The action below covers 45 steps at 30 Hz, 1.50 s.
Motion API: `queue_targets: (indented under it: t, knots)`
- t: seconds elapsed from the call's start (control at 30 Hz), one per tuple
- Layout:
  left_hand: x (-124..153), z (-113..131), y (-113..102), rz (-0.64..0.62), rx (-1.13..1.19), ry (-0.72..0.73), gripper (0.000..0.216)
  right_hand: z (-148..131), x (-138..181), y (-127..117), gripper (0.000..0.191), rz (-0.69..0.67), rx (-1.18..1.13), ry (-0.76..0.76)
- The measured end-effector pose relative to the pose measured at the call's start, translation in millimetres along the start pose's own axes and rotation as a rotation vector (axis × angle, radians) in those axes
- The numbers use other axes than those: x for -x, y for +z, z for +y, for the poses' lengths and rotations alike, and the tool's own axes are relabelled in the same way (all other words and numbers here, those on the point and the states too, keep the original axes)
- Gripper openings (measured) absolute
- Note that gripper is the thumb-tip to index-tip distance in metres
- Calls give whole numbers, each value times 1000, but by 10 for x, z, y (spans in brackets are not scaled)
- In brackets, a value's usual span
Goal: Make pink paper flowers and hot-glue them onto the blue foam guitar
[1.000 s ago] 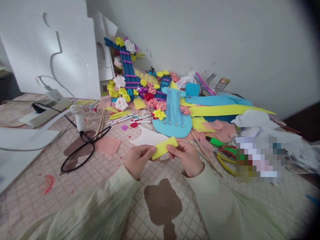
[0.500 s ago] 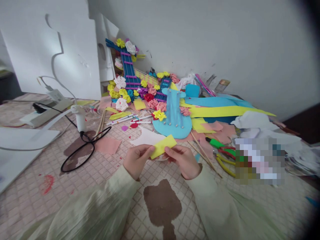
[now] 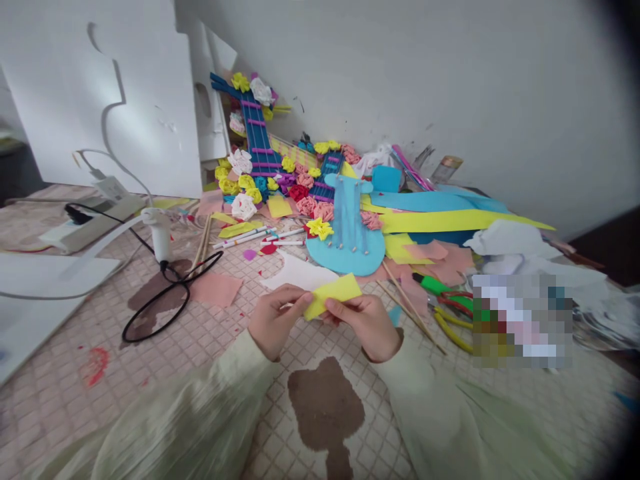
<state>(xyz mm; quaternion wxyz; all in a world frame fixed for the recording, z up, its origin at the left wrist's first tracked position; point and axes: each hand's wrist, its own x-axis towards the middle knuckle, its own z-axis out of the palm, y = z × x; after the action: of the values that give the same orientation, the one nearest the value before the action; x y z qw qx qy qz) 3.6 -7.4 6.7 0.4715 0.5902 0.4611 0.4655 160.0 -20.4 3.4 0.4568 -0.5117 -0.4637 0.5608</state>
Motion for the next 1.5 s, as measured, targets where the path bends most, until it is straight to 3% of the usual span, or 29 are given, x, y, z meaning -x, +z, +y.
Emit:
queue_targets:
  t: [0.17, 0.33, 0.5, 0.7, 1.2, 1.5]
  knots:
    - [21, -43, 19, -31, 13, -62, 22, -5, 6, 18, 26, 29, -13, 9]
    - [21, -52, 29, -19, 33, -56, 21, 3, 23, 60, 28, -66, -34, 26]
    - [12, -36, 44, 8, 96, -100, 20, 30, 31, 64, 30, -46, 15, 36]
    - [21, -40, 52, 10, 123, -105, 19, 70, 42, 91, 30, -137, 32, 40]
    - [14, -115, 55, 4, 212, -213, 24, 32, 97, 160, 28, -167, 92, -16]
    - [17, -96, 60, 8, 213, -209, 23, 68, 49, 133, 27, -11, -48, -47]
